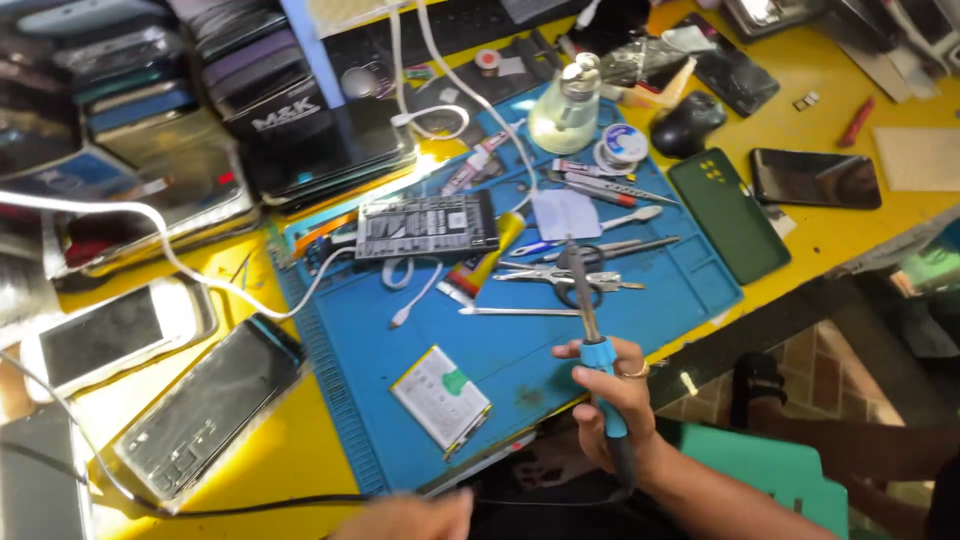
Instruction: Repairing a mobile phone battery by soldering connections on a workbench
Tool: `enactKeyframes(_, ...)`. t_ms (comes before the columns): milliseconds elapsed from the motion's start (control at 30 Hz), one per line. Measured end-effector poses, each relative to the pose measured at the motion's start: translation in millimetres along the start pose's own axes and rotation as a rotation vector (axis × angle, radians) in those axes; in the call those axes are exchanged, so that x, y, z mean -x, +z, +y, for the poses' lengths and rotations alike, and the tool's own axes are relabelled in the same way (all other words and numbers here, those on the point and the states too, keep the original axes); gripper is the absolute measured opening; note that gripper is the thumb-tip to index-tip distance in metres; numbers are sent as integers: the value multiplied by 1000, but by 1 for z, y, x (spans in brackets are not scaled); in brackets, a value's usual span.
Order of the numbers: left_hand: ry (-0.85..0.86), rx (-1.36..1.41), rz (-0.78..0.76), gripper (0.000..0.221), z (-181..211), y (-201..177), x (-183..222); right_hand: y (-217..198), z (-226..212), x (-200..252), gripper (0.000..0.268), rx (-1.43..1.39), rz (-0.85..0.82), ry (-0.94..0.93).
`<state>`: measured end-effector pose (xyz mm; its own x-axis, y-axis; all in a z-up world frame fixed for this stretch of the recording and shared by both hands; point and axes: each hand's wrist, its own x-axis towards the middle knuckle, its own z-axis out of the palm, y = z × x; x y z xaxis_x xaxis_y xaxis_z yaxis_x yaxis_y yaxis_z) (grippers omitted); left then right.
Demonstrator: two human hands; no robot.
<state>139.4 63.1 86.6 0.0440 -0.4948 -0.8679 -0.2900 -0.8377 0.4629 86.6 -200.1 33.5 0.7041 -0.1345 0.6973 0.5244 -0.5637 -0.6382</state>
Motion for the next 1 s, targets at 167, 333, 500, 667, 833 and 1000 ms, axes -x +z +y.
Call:
enactKeyframes(167,587,-370,1364,13,99,-120,-19,10,11,21,23,-126,326,73)
enactKeyframes(333,407,-432,1083,34,185,-247,-123,16,18,45,25,-338,551,55)
enactKeyframes(500,234,-475,995,41,216,-293,-214,1,24,44,23,-265,523,143)
enactKeyframes(667,401,-503,1128,29,217,-277,-180,-10,35,35,19,-284,518,141)
enactKeyframes(833,543,-104,1247,54,180,-209,-83,-15,39,5,16,-288,602,73)
enactKeyframes(1000,271,1002,1103,64,141,-121,-4,-2,19,-36,35,-259,347,90)
